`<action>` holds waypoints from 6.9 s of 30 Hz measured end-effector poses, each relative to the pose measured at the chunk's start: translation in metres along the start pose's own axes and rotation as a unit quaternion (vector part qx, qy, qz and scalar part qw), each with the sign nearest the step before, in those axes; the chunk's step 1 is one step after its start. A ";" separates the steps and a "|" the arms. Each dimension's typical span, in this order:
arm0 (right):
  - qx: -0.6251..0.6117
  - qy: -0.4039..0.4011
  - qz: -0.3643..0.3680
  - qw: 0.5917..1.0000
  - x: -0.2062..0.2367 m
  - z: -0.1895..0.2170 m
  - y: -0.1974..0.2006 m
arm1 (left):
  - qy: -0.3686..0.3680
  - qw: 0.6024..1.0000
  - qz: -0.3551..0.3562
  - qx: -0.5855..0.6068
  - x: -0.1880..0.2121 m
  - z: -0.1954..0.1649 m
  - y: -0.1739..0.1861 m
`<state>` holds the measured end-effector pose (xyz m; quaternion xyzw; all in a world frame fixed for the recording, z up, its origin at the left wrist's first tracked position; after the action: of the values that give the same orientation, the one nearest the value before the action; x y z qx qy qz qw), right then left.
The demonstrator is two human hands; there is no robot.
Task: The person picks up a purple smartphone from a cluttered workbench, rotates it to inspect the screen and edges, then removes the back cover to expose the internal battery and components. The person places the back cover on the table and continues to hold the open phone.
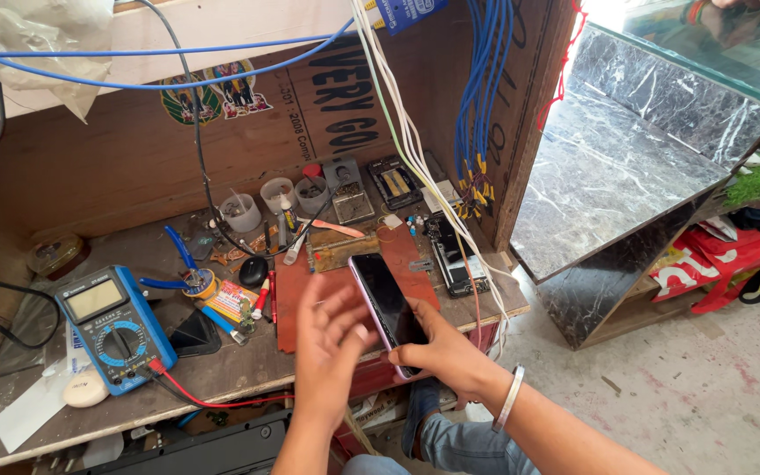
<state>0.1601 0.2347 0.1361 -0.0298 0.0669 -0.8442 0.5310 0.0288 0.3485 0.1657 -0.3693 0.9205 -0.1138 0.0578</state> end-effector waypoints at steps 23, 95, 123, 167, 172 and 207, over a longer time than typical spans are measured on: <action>0.338 0.100 -0.040 0.935 0.026 0.028 -0.008 | 0.010 0.991 -0.118 0.069 -0.054 0.028 0.036; 0.342 0.201 -0.098 0.913 0.015 0.041 -0.016 | 0.119 0.992 0.029 0.040 0.002 0.029 -0.033; 0.283 0.284 0.068 0.913 0.008 0.025 -0.003 | 0.209 0.961 0.117 0.137 -0.035 0.046 0.017; 0.338 0.236 -0.055 0.909 -0.059 0.083 0.004 | 0.089 0.994 -0.022 0.055 -0.027 0.060 -0.036; 0.417 0.269 -0.091 0.863 -0.063 0.092 -0.005 | 0.170 0.977 -0.002 0.128 -0.051 0.068 -0.028; 0.373 0.272 -0.023 0.887 -0.090 0.093 0.008 | 0.201 0.979 -0.031 -0.015 -0.058 0.070 -0.017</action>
<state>0.2178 0.3048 0.2283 0.3994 -0.1116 -0.7940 0.4445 0.0951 0.3654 0.1034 -0.3684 0.9030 -0.1731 -0.1374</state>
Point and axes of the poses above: each hand's wrist, its own x-axis away from the middle knuckle, its own y-axis out of the back of the hand, z = x × y, the point moved 2 cm from there along -x, towards the middle knuckle, and after that the axes turned 11 degrees about y, right-handed, at the moved point
